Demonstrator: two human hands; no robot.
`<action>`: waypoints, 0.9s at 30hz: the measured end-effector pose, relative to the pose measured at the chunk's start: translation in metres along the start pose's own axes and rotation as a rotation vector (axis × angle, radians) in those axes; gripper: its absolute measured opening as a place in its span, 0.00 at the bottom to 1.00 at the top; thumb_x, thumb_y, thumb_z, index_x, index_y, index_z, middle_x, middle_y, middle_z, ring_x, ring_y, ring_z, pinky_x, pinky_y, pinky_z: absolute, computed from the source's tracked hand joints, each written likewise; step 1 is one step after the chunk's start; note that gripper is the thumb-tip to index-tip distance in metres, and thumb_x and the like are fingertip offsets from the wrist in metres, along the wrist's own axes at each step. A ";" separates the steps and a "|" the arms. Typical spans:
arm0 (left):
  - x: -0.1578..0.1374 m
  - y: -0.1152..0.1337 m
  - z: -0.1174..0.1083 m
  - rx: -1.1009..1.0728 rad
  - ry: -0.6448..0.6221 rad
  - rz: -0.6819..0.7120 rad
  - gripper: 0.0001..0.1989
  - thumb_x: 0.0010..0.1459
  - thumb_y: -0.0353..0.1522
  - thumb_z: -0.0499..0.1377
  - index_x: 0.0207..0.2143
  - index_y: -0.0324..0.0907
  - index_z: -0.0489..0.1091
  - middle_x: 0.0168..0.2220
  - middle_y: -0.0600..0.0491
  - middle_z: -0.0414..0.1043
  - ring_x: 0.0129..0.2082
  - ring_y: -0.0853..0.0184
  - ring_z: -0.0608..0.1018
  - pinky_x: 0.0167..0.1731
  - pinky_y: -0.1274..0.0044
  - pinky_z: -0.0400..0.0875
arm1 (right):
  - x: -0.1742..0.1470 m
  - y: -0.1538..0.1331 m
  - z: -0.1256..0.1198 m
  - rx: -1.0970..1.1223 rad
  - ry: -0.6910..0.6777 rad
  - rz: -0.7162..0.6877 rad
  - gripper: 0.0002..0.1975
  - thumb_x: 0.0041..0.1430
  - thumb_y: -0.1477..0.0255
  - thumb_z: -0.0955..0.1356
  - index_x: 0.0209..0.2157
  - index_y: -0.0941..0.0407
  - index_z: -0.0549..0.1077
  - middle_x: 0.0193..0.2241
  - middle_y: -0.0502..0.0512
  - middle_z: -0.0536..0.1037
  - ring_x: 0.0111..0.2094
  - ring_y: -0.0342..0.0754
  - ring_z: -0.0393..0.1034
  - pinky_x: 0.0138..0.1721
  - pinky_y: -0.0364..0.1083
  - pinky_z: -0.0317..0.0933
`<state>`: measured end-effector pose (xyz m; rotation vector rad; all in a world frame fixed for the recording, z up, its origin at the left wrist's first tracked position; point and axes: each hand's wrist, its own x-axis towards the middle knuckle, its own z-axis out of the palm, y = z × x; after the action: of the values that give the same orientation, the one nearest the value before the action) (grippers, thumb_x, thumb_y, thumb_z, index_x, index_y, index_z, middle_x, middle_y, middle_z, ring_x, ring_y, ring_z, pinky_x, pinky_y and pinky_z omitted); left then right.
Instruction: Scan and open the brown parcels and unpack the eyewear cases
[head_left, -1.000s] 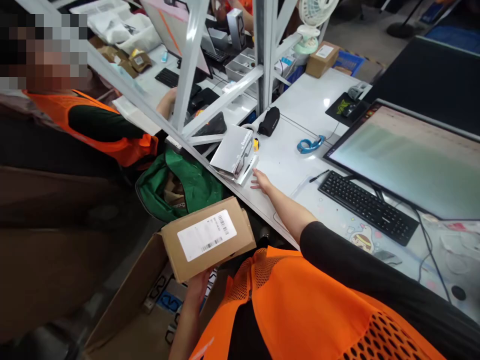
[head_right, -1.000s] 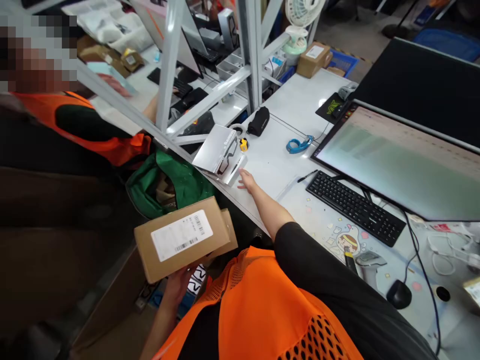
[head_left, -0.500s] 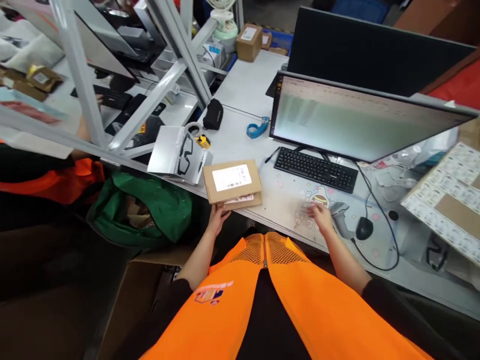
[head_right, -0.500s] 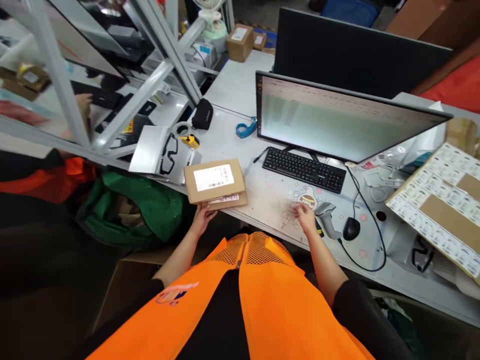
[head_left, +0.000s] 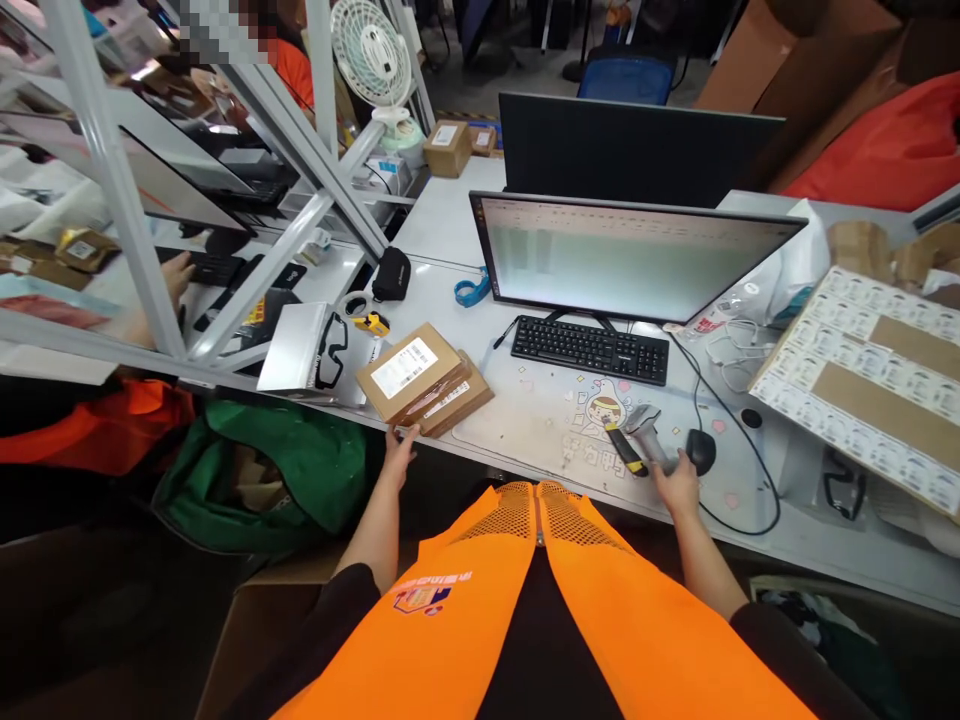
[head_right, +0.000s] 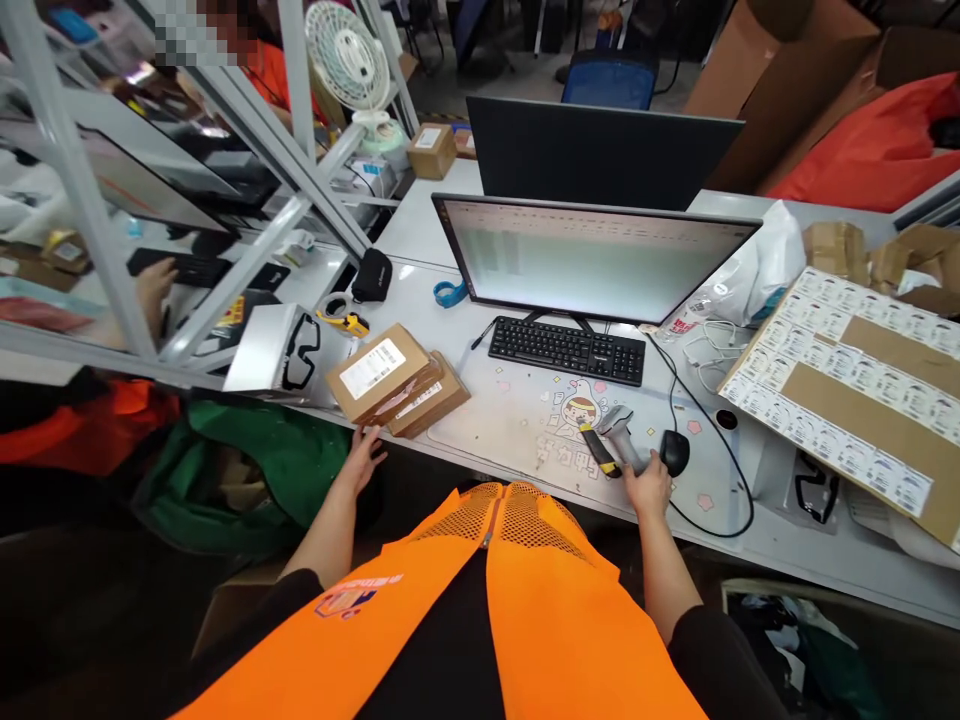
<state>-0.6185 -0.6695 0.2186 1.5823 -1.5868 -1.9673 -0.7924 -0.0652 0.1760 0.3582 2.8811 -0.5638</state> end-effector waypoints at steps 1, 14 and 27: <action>0.000 0.008 -0.011 -0.020 0.004 -0.008 0.37 0.61 0.50 0.72 0.67 0.56 0.64 0.72 0.43 0.63 0.72 0.48 0.68 0.63 0.56 0.73 | 0.001 -0.001 0.001 -0.036 -0.006 0.004 0.42 0.64 0.58 0.66 0.72 0.71 0.62 0.61 0.83 0.73 0.63 0.75 0.70 0.64 0.65 0.63; 0.025 0.134 0.019 -0.262 -0.019 0.021 0.25 0.68 0.41 0.67 0.62 0.39 0.73 0.48 0.41 0.84 0.45 0.52 0.88 0.46 0.60 0.87 | 0.050 -0.076 -0.006 -0.046 0.002 -0.142 0.37 0.67 0.64 0.63 0.73 0.68 0.62 0.67 0.77 0.72 0.67 0.68 0.66 0.68 0.61 0.59; -0.063 0.104 0.040 -0.103 -0.028 0.508 0.44 0.52 0.43 0.77 0.69 0.50 0.68 0.64 0.47 0.77 0.65 0.46 0.78 0.67 0.55 0.74 | 0.129 -0.199 -0.003 -0.189 -0.347 -0.286 0.33 0.69 0.63 0.68 0.72 0.58 0.68 0.82 0.67 0.43 0.80 0.74 0.32 0.74 0.76 0.38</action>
<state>-0.6699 -0.6470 0.3338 0.9871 -1.6592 -1.7590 -0.9698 -0.2169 0.2190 -0.1684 2.6278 -0.3484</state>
